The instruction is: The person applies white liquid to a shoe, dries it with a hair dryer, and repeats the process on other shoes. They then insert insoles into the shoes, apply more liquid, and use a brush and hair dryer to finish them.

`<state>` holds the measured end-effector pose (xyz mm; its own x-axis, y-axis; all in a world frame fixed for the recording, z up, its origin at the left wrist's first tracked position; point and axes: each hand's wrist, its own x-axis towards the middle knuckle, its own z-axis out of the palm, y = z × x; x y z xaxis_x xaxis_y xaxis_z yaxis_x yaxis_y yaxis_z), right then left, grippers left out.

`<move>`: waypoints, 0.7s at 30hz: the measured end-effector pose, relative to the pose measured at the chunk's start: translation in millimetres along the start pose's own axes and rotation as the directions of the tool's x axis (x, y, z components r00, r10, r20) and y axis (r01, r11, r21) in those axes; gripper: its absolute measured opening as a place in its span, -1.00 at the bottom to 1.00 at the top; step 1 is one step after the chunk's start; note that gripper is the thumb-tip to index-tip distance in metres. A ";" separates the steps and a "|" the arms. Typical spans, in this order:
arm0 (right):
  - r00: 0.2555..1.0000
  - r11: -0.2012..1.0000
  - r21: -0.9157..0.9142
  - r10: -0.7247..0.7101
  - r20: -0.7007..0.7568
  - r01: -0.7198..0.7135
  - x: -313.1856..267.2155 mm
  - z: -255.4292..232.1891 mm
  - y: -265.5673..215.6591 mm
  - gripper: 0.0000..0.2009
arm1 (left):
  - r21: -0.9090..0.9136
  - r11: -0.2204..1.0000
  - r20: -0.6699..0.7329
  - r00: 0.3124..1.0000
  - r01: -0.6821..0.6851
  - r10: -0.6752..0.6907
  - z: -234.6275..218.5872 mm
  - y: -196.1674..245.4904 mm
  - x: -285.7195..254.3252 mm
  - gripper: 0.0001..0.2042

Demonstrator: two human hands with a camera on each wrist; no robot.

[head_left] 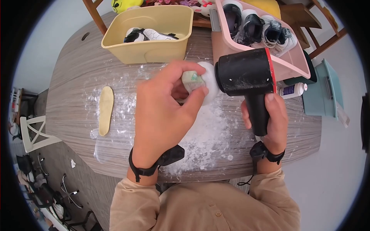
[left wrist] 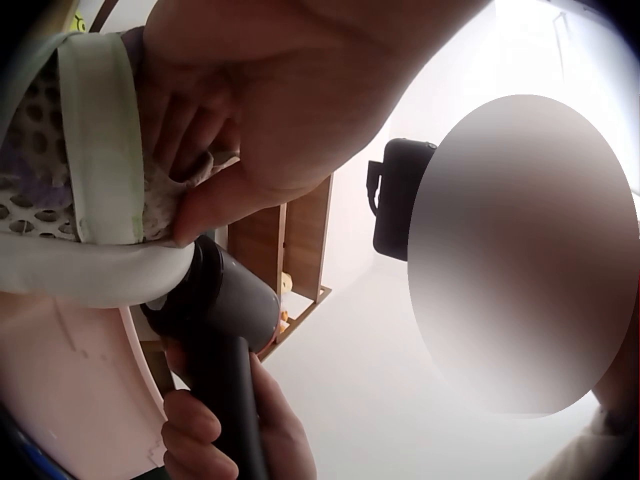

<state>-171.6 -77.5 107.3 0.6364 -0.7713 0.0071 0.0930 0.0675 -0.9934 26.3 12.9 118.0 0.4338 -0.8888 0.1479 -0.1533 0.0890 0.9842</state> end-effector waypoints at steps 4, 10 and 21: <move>1.000 1.000 0.014 0.003 -0.019 -0.003 3.3 0.8 2.9 -0.58 | 0.057 0.998 0.061 0.998 -0.022 0.019 0.7 -1.1 1.0 -0.75; 0.999 0.999 0.033 0.027 -0.022 -0.026 5.1 0.3 3.4 -0.55 | 0.128 0.983 0.110 0.987 -0.129 0.115 -1.7 -8.8 5.0 -0.76; 0.998 0.997 0.039 0.065 -0.008 -0.065 4.7 -6.0 1.2 -0.62 | 0.058 0.998 0.066 0.998 -0.028 0.024 1.0 -6.0 3.7 -0.75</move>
<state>-173.1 -84.9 105.5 0.6346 -0.7706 -0.0586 0.0815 0.1421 -0.9865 28.0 8.6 112.5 0.3706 -0.9140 0.1649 -0.2165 0.0876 0.9723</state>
